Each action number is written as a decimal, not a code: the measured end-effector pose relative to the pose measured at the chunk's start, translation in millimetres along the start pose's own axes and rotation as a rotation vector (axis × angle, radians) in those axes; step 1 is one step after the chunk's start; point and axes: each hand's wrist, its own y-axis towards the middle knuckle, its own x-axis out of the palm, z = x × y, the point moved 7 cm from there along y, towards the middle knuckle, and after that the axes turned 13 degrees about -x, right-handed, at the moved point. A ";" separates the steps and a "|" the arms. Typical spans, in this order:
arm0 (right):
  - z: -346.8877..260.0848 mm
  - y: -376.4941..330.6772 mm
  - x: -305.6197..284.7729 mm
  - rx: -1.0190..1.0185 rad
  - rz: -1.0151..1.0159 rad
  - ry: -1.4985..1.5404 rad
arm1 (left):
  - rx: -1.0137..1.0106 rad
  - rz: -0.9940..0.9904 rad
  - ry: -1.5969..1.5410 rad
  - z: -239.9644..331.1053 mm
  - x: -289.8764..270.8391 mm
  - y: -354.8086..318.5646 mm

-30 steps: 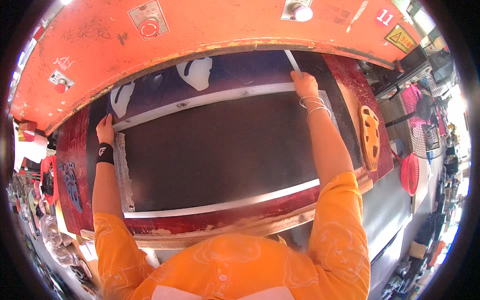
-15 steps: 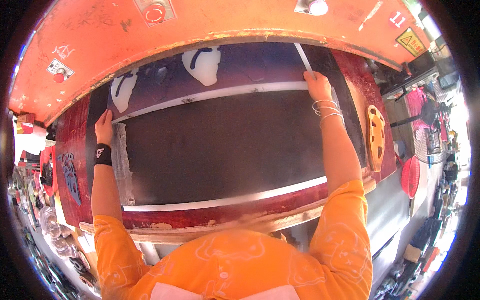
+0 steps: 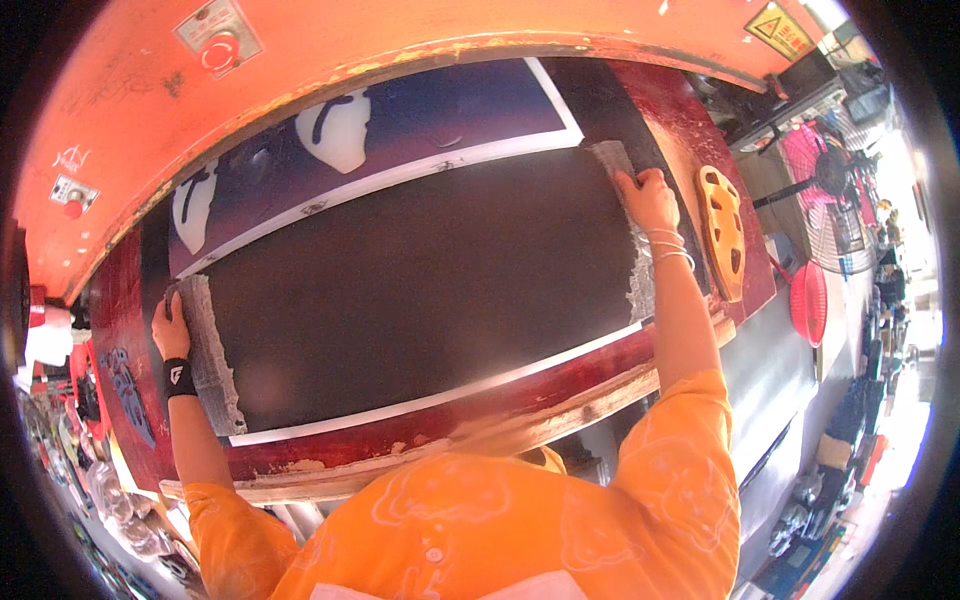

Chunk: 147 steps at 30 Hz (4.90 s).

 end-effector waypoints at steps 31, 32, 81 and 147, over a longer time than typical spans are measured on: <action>-26.3 46.1 18.0 0.030 -0.031 -0.155 | -0.001 0.092 -0.008 10.3 10.6 14.2; -26.3 46.8 20.9 0.056 -0.038 -0.087 | 0.003 0.106 0.000 10.6 10.3 14.1; -65.2 -159.9 -47.8 -0.066 0.166 0.161 | -0.038 0.007 -0.400 -51.0 -51.8 -184.7; -59.2 -184.2 -66.2 -0.367 -0.044 0.552 | 0.049 -0.192 -0.497 -18.0 -68.6 -214.9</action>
